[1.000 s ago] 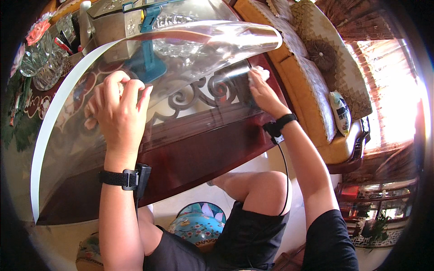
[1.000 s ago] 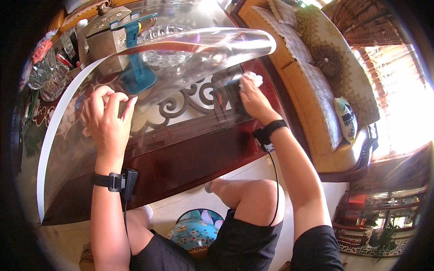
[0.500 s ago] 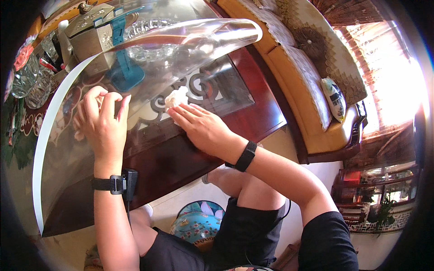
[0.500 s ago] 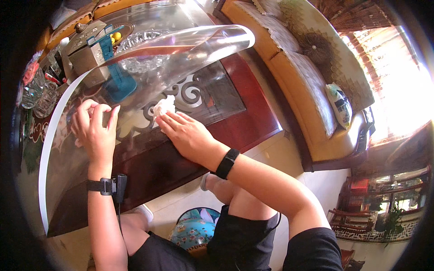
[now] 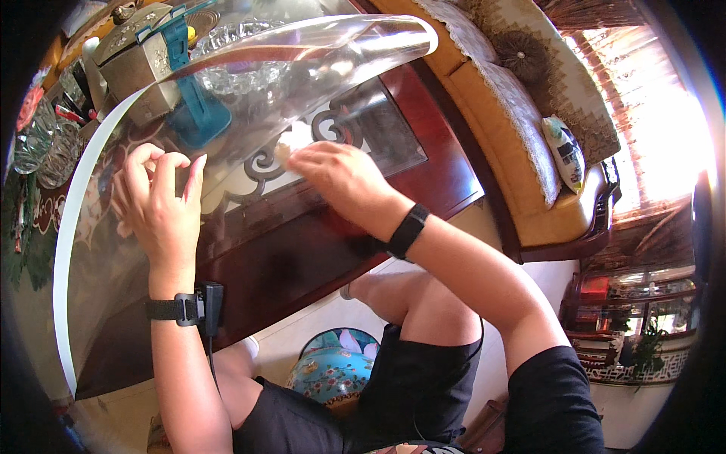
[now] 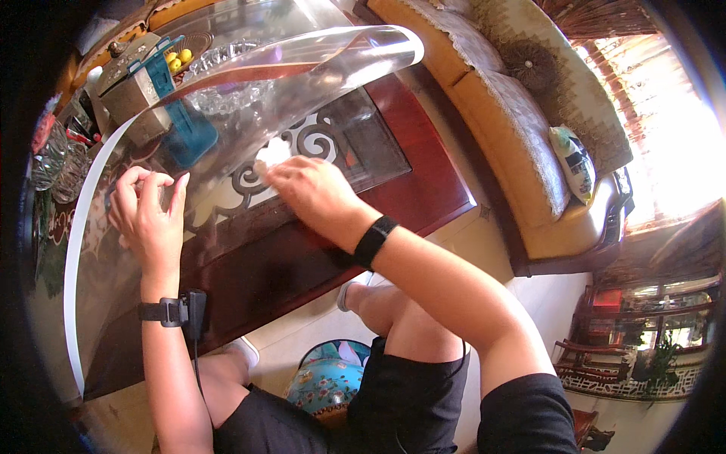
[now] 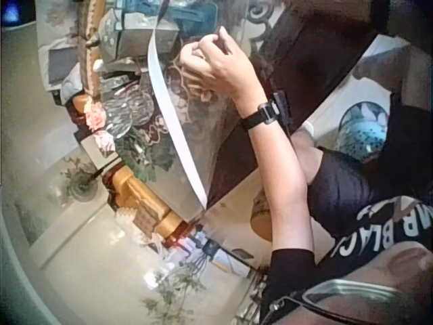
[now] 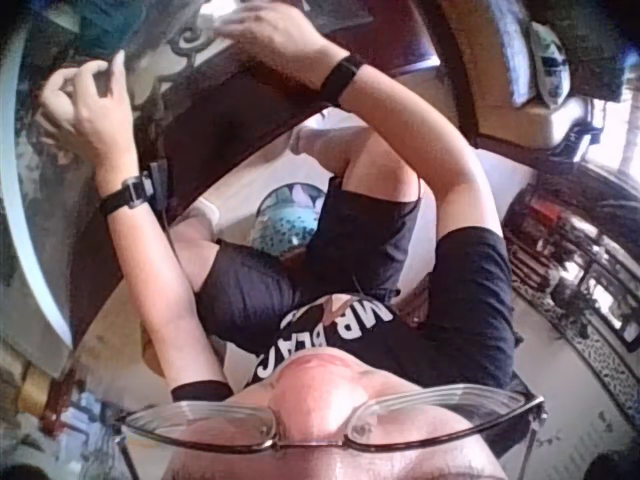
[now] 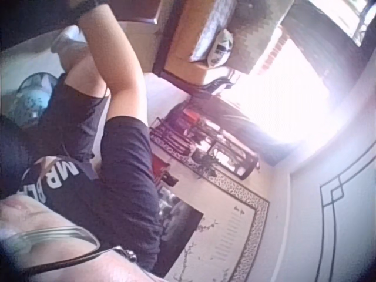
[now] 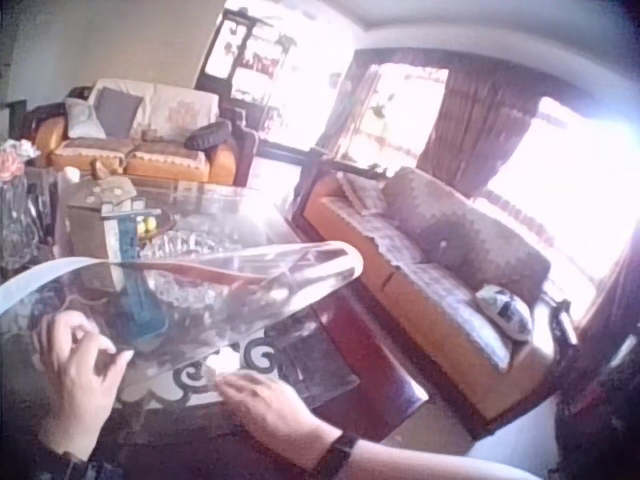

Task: The person wipes the surface of a wooden coffee table with a cloth, then lifts the glass top of the table to wipe underneath the glass and the wooden frame. The person continues wiping the edges and the top of the glass sheet.

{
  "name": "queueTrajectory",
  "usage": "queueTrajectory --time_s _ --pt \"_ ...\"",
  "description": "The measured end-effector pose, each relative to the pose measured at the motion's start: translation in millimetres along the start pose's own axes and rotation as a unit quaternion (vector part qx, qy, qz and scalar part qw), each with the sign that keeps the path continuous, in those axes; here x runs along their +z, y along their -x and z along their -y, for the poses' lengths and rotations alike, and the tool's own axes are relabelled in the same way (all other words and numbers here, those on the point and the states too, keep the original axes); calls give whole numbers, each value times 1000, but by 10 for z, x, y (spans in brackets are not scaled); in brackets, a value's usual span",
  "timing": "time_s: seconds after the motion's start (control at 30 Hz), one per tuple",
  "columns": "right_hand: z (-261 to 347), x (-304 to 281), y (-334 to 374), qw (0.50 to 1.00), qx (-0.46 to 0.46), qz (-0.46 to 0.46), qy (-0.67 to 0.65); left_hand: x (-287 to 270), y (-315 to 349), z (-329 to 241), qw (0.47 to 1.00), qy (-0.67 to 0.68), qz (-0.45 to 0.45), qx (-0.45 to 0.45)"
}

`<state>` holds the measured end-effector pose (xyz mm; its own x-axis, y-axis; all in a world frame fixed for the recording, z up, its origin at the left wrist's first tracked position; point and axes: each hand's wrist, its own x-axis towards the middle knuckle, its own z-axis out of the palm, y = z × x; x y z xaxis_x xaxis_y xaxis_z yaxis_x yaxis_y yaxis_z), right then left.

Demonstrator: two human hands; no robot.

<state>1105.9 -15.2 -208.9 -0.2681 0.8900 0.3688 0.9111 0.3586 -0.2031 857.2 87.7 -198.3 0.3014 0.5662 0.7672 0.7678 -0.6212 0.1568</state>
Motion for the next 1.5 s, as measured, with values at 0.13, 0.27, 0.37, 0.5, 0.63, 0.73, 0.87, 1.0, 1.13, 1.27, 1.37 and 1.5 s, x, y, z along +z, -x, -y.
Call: queueTrajectory --time_s 0.13,0.27,0.37,0.5,0.63,0.73,0.87,1.0,1.13,1.27,1.37,1.5 --pt "-703 -192 242 981 111 48 153 -43 -29 -1 1000 0 1 3" --pt "-1197 -553 662 940 190 86 270 -63 -36 34 1000 -3 8 -2" --pt "-1319 -575 773 935 196 79 284 -45 -21 24 1000 11 16 -5" --pt "-1173 -373 439 924 263 79 267 -27 -31 -3 1000 15 16 -12" --pt "-906 -41 2 977 141 1 158 -33 -55 -31 1000 31 1 -1" --pt "-306 205 -342 961 134 107 218 -51 -34 51 1000 28 5 -11" --pt "-244 227 -216 959 98 64 257 -39 -73 -32 998 56 0 -13" --pt "-78 105 -220 988 80 29 129 -53 -50 2 998 66 9 -21" --pt "-17 -255 -155 984 155 53 -75 -35 -29 20 998 62 7 -24" --pt "-39 -483 -134 955 271 105 -50 -28 -30 6 998 52 10 -27" --pt "-62 -460 -123 974 202 73 -69 -6 -24 6 998 54 10 -27" --pt "-166 -354 -154 966 142 97 -192 16 -18 20 997 69 7 -26"
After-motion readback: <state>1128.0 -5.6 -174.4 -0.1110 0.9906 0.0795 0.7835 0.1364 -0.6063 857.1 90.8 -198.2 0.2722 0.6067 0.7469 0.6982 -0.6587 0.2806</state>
